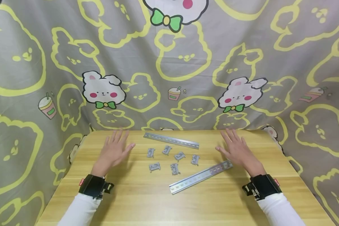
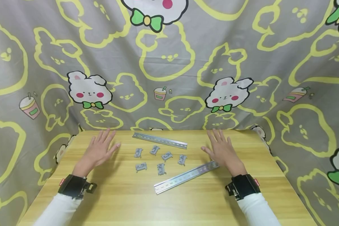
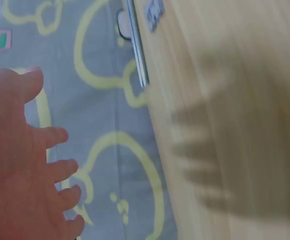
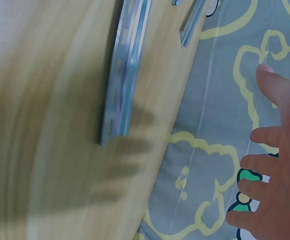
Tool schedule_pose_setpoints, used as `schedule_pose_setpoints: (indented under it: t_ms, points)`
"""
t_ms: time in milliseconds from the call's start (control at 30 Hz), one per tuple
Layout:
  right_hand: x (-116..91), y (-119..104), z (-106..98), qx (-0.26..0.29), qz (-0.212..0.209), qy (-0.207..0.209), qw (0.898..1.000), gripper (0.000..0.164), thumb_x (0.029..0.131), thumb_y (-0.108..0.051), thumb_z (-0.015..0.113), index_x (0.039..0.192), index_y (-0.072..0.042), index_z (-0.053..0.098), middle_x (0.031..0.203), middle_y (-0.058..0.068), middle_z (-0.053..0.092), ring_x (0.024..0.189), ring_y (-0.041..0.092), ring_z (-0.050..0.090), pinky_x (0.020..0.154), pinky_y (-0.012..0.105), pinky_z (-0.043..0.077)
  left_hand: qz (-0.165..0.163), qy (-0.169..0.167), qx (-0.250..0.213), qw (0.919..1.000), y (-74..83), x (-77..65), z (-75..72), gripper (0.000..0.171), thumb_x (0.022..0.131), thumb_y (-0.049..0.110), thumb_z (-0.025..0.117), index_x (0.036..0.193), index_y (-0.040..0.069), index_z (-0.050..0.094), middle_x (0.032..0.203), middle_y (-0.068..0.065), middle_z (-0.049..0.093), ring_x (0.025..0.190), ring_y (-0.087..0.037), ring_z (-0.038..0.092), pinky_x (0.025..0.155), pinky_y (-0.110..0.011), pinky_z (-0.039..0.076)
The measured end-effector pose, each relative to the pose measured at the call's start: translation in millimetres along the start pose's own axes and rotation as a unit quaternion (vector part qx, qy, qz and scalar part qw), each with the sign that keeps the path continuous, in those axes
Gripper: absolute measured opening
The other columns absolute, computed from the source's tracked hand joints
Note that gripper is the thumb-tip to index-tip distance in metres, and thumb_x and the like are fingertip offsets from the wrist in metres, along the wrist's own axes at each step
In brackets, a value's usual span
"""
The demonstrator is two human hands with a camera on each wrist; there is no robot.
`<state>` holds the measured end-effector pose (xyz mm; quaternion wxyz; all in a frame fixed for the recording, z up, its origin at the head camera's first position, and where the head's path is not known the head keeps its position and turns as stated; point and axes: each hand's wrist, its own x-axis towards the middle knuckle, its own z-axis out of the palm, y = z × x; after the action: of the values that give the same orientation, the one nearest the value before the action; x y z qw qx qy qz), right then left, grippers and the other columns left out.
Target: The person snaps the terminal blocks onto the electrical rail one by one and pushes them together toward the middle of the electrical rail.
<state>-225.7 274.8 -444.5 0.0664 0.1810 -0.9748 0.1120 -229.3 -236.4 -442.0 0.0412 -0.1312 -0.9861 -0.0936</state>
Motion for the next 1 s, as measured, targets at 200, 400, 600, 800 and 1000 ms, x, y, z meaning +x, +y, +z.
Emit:
schedule_pose_setpoints:
  t_ms: [200,400,600,800,1000]
  points:
    - [-7.3,-3.9,6.9,0.02,-0.016,-0.001,1.0,0.078,0.096,-0.051,0.052,0.15,0.003,0.033,0.156,0.031,0.019,0.14,0.052,0.014,0.106,0.075,0.013,0.009,0.019,0.006,0.9998,25.9,-11.1,11.9,0.077,0.101,0.06,0.027,0.156,0.007,0.024,0.16,-0.023,0.009,0.143,-0.047,0.008,0.113,-0.066,0.008]
    - [-16.2,-3.4,14.8,0.035,-0.028,0.003,0.999,0.075,0.095,-0.048,0.056,0.148,0.001,0.039,0.155,0.03,0.023,0.14,0.05,0.018,0.108,0.071,0.018,0.026,0.053,-0.005,0.9983,62.4,-22.7,24.9,0.073,0.1,0.057,0.035,0.155,0.01,0.028,0.159,-0.022,0.016,0.142,-0.045,0.017,0.114,-0.062,0.017]
    - [-24.6,-2.7,25.0,0.058,-0.064,-0.006,0.996,0.064,0.087,-0.024,0.07,0.142,0.0,0.048,0.15,0.03,0.033,0.132,0.05,0.034,0.102,0.067,0.035,0.027,0.08,-0.048,0.9952,110.8,-36.2,39.3,0.068,0.098,0.051,0.048,0.15,0.008,0.039,0.147,-0.025,0.04,0.131,-0.04,0.04,0.108,-0.057,0.034]
    - [-30.9,2.4,34.5,0.074,-0.098,-0.016,0.992,0.052,0.08,-0.007,0.07,0.13,0.001,0.06,0.133,0.028,0.051,0.119,0.045,0.049,0.096,0.061,0.046,0.054,0.057,-0.088,0.993,156.4,-46.3,48.0,0.061,0.092,0.042,0.061,0.139,0.005,0.052,0.132,-0.018,0.052,0.117,-0.029,0.05,0.1,-0.044,0.046]
    - [-35.4,8.9,39.8,0.091,-0.117,-0.026,0.989,0.05,0.068,0.005,0.069,0.117,-0.003,0.069,0.119,0.018,0.058,0.107,0.035,0.056,0.087,0.052,0.053,0.085,-0.047,-0.121,0.9879,189.9,-60.6,54.5,0.055,0.086,0.037,0.07,0.129,0.004,0.06,0.119,-0.013,0.059,0.099,-0.023,0.056,0.083,-0.037,0.055]
